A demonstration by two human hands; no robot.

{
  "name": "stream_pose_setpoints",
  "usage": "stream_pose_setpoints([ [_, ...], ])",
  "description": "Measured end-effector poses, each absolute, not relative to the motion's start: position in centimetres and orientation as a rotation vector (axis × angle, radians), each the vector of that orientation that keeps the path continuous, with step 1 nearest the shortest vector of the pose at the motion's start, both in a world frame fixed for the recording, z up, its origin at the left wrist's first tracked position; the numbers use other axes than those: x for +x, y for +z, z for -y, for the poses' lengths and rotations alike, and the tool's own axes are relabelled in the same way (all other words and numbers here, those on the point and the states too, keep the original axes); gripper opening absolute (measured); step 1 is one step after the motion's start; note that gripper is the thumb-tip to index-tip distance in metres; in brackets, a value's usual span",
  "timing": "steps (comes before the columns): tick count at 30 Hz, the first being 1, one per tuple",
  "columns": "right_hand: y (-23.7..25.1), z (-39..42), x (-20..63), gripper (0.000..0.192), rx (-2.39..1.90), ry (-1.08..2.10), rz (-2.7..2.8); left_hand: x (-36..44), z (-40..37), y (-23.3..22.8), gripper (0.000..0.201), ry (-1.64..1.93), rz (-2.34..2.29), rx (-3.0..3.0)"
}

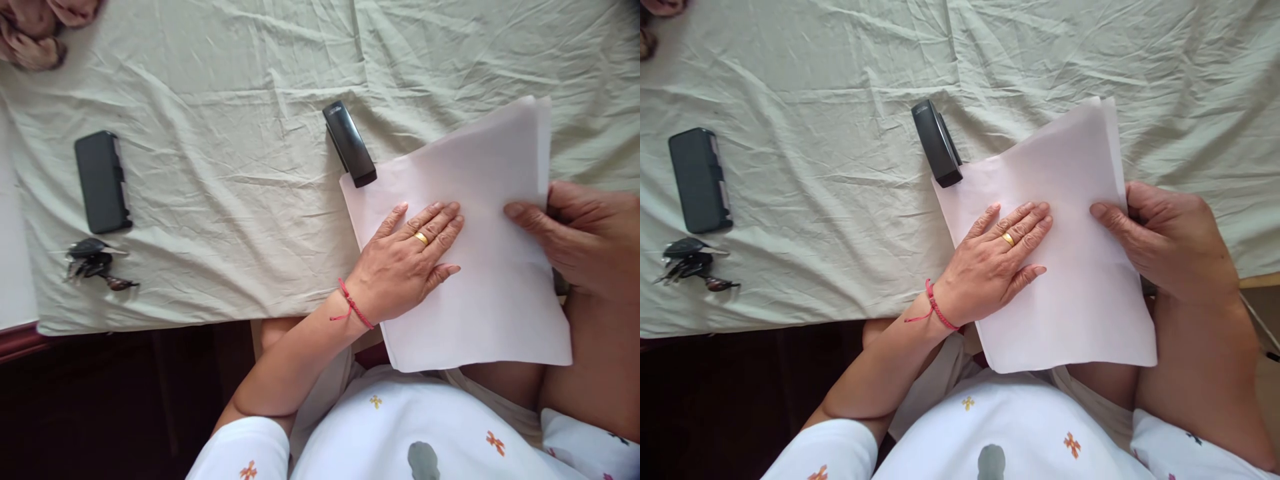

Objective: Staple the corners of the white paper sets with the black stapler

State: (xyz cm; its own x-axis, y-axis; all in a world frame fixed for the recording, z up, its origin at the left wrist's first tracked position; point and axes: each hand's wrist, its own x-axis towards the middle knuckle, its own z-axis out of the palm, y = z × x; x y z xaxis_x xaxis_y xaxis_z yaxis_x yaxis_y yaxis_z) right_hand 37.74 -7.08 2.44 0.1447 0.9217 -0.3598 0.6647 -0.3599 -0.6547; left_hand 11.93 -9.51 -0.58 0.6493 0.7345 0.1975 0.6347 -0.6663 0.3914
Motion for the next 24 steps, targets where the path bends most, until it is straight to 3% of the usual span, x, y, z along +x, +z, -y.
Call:
stream_pose_setpoints([
  [3, 2.6, 7.1, 37.6, 0.086, -2.079, 1.106, 1.485, 10.9, 9.4, 0.3, 0.047, 0.766, -1.181, 2.442],
  [6, 2.7, 7.1, 37.7, 0.09, -2.075, 1.175, 1.438, 8.9, 8.6, 1.1, 0.023, 1.03, -1.597, 2.121],
  [9, 2.6, 7.1, 38.0, 0.093, -2.08, 1.202, 1.435, 6.7, 7.3, 0.9, 0.019, 1.167, -1.93, 1.834],
  [16, 2.9, 6.9, 37.6, 0.093, -2.066, 1.199, 1.482, 5.7, 5.2, -0.7, 0.026, 0.937, -1.975, 1.828],
  [24, 2.7, 6.9, 38.1, 0.099, -2.117, 1.144, 1.55, 6.2, 5.7, 0.1, 0.02, 0.879, -2.023, 1.924],
])
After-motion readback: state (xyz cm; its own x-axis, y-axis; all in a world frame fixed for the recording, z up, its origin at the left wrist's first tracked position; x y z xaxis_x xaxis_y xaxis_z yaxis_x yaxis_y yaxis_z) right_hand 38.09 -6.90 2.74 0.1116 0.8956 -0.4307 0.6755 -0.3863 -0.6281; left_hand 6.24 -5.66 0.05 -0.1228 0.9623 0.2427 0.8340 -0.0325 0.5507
